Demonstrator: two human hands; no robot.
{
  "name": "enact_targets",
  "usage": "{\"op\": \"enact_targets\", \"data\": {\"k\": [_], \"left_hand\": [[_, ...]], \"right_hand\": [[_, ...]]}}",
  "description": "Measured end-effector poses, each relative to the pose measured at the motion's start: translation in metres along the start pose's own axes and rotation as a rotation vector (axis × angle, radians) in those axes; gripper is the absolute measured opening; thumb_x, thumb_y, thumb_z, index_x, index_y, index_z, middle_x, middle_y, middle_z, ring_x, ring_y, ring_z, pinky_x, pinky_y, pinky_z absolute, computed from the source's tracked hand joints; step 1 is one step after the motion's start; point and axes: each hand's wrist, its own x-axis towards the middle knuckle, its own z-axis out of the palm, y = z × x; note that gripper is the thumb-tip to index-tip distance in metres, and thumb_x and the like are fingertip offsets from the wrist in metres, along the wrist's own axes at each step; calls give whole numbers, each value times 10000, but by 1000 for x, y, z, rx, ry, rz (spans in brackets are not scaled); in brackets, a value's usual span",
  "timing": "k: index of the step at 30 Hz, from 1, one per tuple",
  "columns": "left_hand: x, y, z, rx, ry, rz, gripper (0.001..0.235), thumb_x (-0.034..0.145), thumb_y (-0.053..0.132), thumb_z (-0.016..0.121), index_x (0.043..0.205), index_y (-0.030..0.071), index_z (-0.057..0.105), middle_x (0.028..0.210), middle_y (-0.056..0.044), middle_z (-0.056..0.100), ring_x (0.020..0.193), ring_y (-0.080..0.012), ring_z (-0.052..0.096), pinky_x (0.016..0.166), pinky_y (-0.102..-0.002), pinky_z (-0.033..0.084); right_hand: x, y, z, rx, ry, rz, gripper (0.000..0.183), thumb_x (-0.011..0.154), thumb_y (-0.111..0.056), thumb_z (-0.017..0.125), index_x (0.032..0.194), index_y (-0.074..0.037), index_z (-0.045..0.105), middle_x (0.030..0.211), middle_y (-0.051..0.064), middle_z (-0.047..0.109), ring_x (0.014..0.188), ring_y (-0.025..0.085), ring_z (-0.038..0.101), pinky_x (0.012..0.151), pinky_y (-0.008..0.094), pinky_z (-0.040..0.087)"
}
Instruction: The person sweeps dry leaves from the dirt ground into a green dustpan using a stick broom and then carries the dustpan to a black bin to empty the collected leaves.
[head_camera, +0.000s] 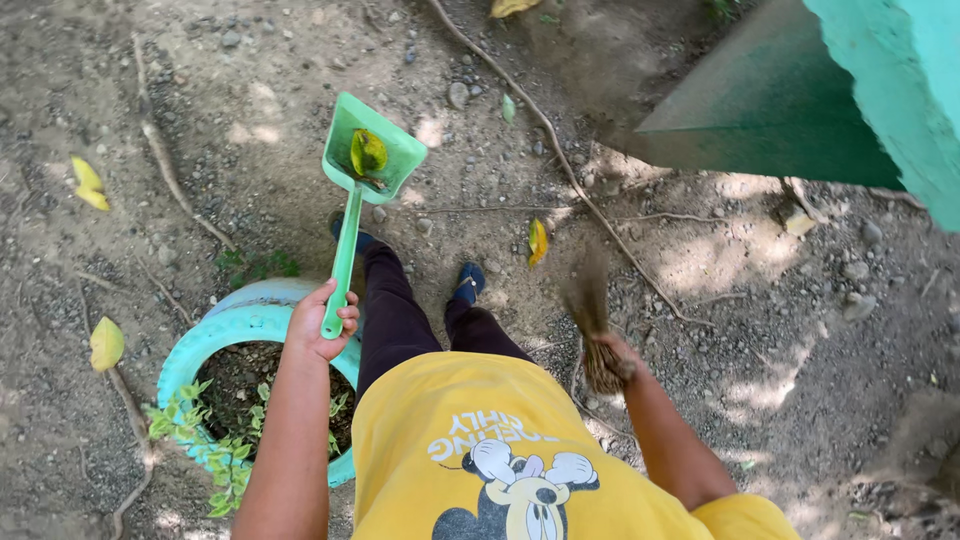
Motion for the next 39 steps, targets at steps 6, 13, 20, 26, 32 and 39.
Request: {"op": "enact_targets", "data": {"k": [6,13,20,26,32,39], "left_hand": [[19,40,-26,13,41,-11,317,1024,352,598,1179,111,464,871,-52,579,600,-111,537,474,-257,438],[60,125,-37,117,186,-33,258,1028,310,530,1081,58,517,839,-65,588,593,-120,538,454,-278,447],[100,220,-39,76,224,-52,222,1032,295,531,1048,75,515,846,-59,599,598,-119,547,467,-264,445],[90,280,-46,82,238,-68,234,1017,298,547,1057,69,527,851,-64,599,599,-122,537,464,-273,435],[103,296,-52,69,203,-35,239,1012,293,547,1049,59,515,828,-77,599,591,-144,547,466,-301,441],[164,330,-6,-86,156,-52,278,1039,307,571,1064,33,530,837,-73,606,592,-139,560,483,-285,451]], "right_hand": [[-98,-66,75,268,-243,-112,409,958,-254,658,1245,15,546,943,178,724,673,205,713,563,331,591],[-49,-222,128,-413,323,-389,671,899,-192,683,1523,-168,436,1097,158,731,783,210,696,663,356,581],[16,-329,331,-503,90,-309,732,890,-206,697,1566,-169,420,1196,113,743,819,157,678,726,325,569],[-48,-244,325,-591,100,-602,905,821,-189,791,1589,-216,314,1192,156,685,909,245,726,762,425,622],[7,-264,332,79,69,-85,364,950,-273,656,1224,-73,523,914,119,665,729,260,679,621,481,573],[-33,-366,328,-441,-168,-379,613,839,-229,737,1386,-88,496,1019,166,743,838,227,716,742,396,586]]}}
